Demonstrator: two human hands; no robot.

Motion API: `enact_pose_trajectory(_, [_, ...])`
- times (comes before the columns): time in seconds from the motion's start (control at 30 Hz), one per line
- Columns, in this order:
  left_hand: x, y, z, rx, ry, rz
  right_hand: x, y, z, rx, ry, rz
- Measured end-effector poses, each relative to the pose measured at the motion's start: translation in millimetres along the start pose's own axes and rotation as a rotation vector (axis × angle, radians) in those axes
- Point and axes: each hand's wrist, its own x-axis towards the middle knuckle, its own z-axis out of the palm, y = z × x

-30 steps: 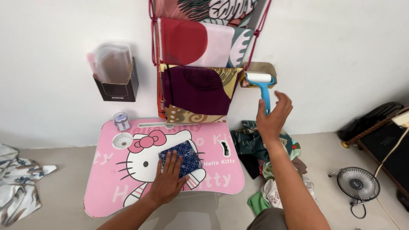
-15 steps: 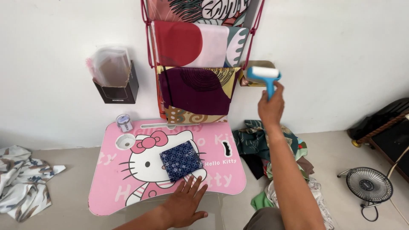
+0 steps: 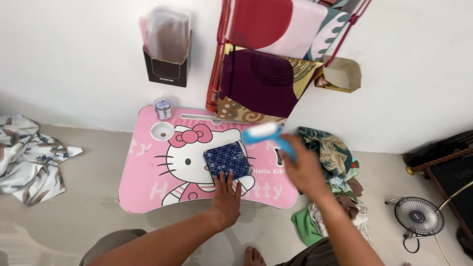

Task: The person folds a blue patterned cloth on a pink Hello Kitty ironing board, smooths it with a lint roller, and then places it into a clear plastic bag. The task involves folding, rolling, and packaging the cloth.

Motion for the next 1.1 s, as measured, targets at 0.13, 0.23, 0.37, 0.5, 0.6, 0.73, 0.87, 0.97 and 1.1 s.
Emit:
enact_pose_trajectory(0.13, [6, 0, 1, -0.025, -0.014, -0.047, -9, 2, 75, -0.171, -0.322, -0.120])
enact_pose_trajectory(0.23, [6, -5, -3, -0.123, -0.063, -0.046, -12, 10, 119, -0.264, -0.412, -0.212])
enact_pose_trajectory(0.37, [-4, -14, -15, -0.147, -0.127, 0.045, -9, 20, 164, -0.421, -0.397, -0.277])
enact_pose_trajectory(0.5, [0, -15, -21, -0.220, -0.156, 0.036, 12, 16, 181, -0.433, -0.382, -0.294])
enact_pose_trajectory(0.6, [14, -9, -8, -0.146, -0.134, 0.032, 24, 14, 186, -0.448, -0.371, -0.332])
enact_pose_trajectory(0.73, [25, -9, 10, -0.049, 0.034, 0.004, 33, 5, 165, -0.278, -0.397, -0.268])
enact_pose_trajectory(0.87, [33, -15, 36, -0.003, 0.372, 0.028, 31, 16, 134, -0.192, -0.285, -0.241])
enact_pose_trajectory(0.97, [37, -17, 39, -0.007, 0.378, 0.042, 20, 14, 105, -0.226, -0.298, -0.172])
enact_pose_trajectory(1.1, [38, -18, 34, -0.128, 0.254, 0.072, 14, 34, 102, -0.289, -0.356, -0.083])
